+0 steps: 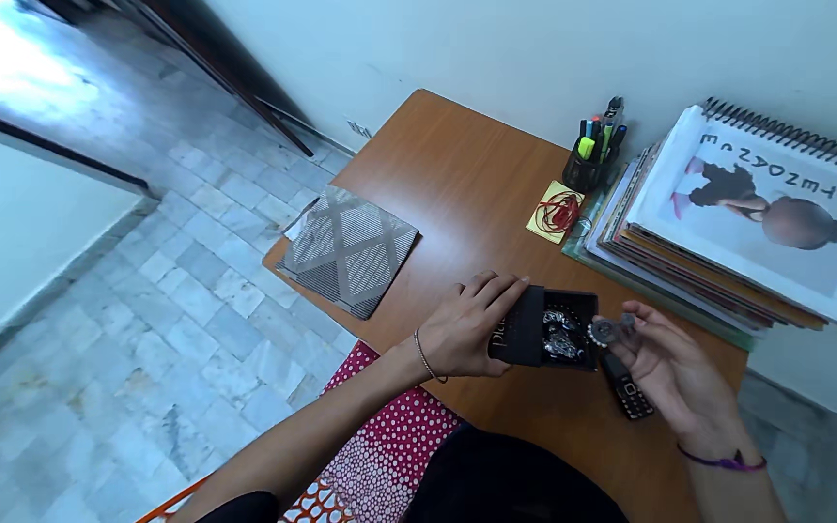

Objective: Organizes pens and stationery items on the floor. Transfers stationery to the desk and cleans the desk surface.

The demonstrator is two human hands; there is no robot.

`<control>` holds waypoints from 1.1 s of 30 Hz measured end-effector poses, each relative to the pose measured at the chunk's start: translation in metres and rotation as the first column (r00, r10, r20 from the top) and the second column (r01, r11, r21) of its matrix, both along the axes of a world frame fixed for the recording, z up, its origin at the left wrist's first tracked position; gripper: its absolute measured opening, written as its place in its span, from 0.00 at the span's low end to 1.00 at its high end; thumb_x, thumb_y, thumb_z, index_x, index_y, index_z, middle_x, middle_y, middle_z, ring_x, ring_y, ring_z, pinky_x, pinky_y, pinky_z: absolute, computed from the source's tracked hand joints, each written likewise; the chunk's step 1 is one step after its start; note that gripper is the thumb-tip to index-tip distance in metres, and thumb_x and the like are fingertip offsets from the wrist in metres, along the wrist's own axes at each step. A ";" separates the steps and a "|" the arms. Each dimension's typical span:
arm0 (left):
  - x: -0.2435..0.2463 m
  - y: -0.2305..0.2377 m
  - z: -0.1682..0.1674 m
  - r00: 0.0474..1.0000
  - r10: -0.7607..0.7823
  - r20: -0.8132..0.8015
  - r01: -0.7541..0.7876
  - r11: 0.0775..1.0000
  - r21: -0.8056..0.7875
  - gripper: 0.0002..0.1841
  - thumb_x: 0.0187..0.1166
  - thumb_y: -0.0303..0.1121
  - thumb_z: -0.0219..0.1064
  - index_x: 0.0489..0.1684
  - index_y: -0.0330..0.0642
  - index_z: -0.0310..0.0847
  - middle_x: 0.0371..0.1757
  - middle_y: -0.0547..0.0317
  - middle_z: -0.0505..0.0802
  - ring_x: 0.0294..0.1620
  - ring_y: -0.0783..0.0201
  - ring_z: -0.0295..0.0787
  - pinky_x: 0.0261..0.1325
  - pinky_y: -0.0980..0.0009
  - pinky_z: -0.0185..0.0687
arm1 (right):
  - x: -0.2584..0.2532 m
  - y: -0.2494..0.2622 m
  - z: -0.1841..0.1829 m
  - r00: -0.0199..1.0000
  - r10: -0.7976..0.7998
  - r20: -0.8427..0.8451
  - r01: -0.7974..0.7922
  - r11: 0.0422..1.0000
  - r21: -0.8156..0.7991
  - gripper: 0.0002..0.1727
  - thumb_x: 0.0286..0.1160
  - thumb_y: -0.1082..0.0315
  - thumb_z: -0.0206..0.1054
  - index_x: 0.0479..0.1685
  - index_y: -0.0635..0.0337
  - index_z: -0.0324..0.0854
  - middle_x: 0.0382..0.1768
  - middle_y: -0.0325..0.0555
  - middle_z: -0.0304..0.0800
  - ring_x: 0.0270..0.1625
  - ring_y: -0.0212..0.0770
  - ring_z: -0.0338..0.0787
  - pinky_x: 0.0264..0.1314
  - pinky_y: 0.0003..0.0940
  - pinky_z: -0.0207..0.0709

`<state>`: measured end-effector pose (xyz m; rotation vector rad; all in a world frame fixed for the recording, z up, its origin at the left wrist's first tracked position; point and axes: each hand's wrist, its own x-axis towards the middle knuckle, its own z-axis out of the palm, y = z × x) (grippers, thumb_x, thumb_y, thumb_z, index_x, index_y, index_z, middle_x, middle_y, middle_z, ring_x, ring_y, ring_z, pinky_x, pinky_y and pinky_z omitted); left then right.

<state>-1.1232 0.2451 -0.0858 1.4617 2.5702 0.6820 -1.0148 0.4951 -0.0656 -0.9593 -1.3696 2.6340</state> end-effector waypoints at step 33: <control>0.001 0.001 -0.003 1.000 -0.005 0.019 0.003 0.998 0.060 0.58 0.45 0.54 0.85 0.84 0.33 0.69 0.75 0.40 0.83 0.75 0.37 0.79 0.54 0.41 0.84 | -0.017 -0.042 0.005 0.956 0.288 0.048 -0.115 0.218 0.969 0.09 0.80 0.74 0.64 0.53 0.63 0.84 0.45 0.50 0.89 0.39 0.38 0.90 0.41 0.34 0.86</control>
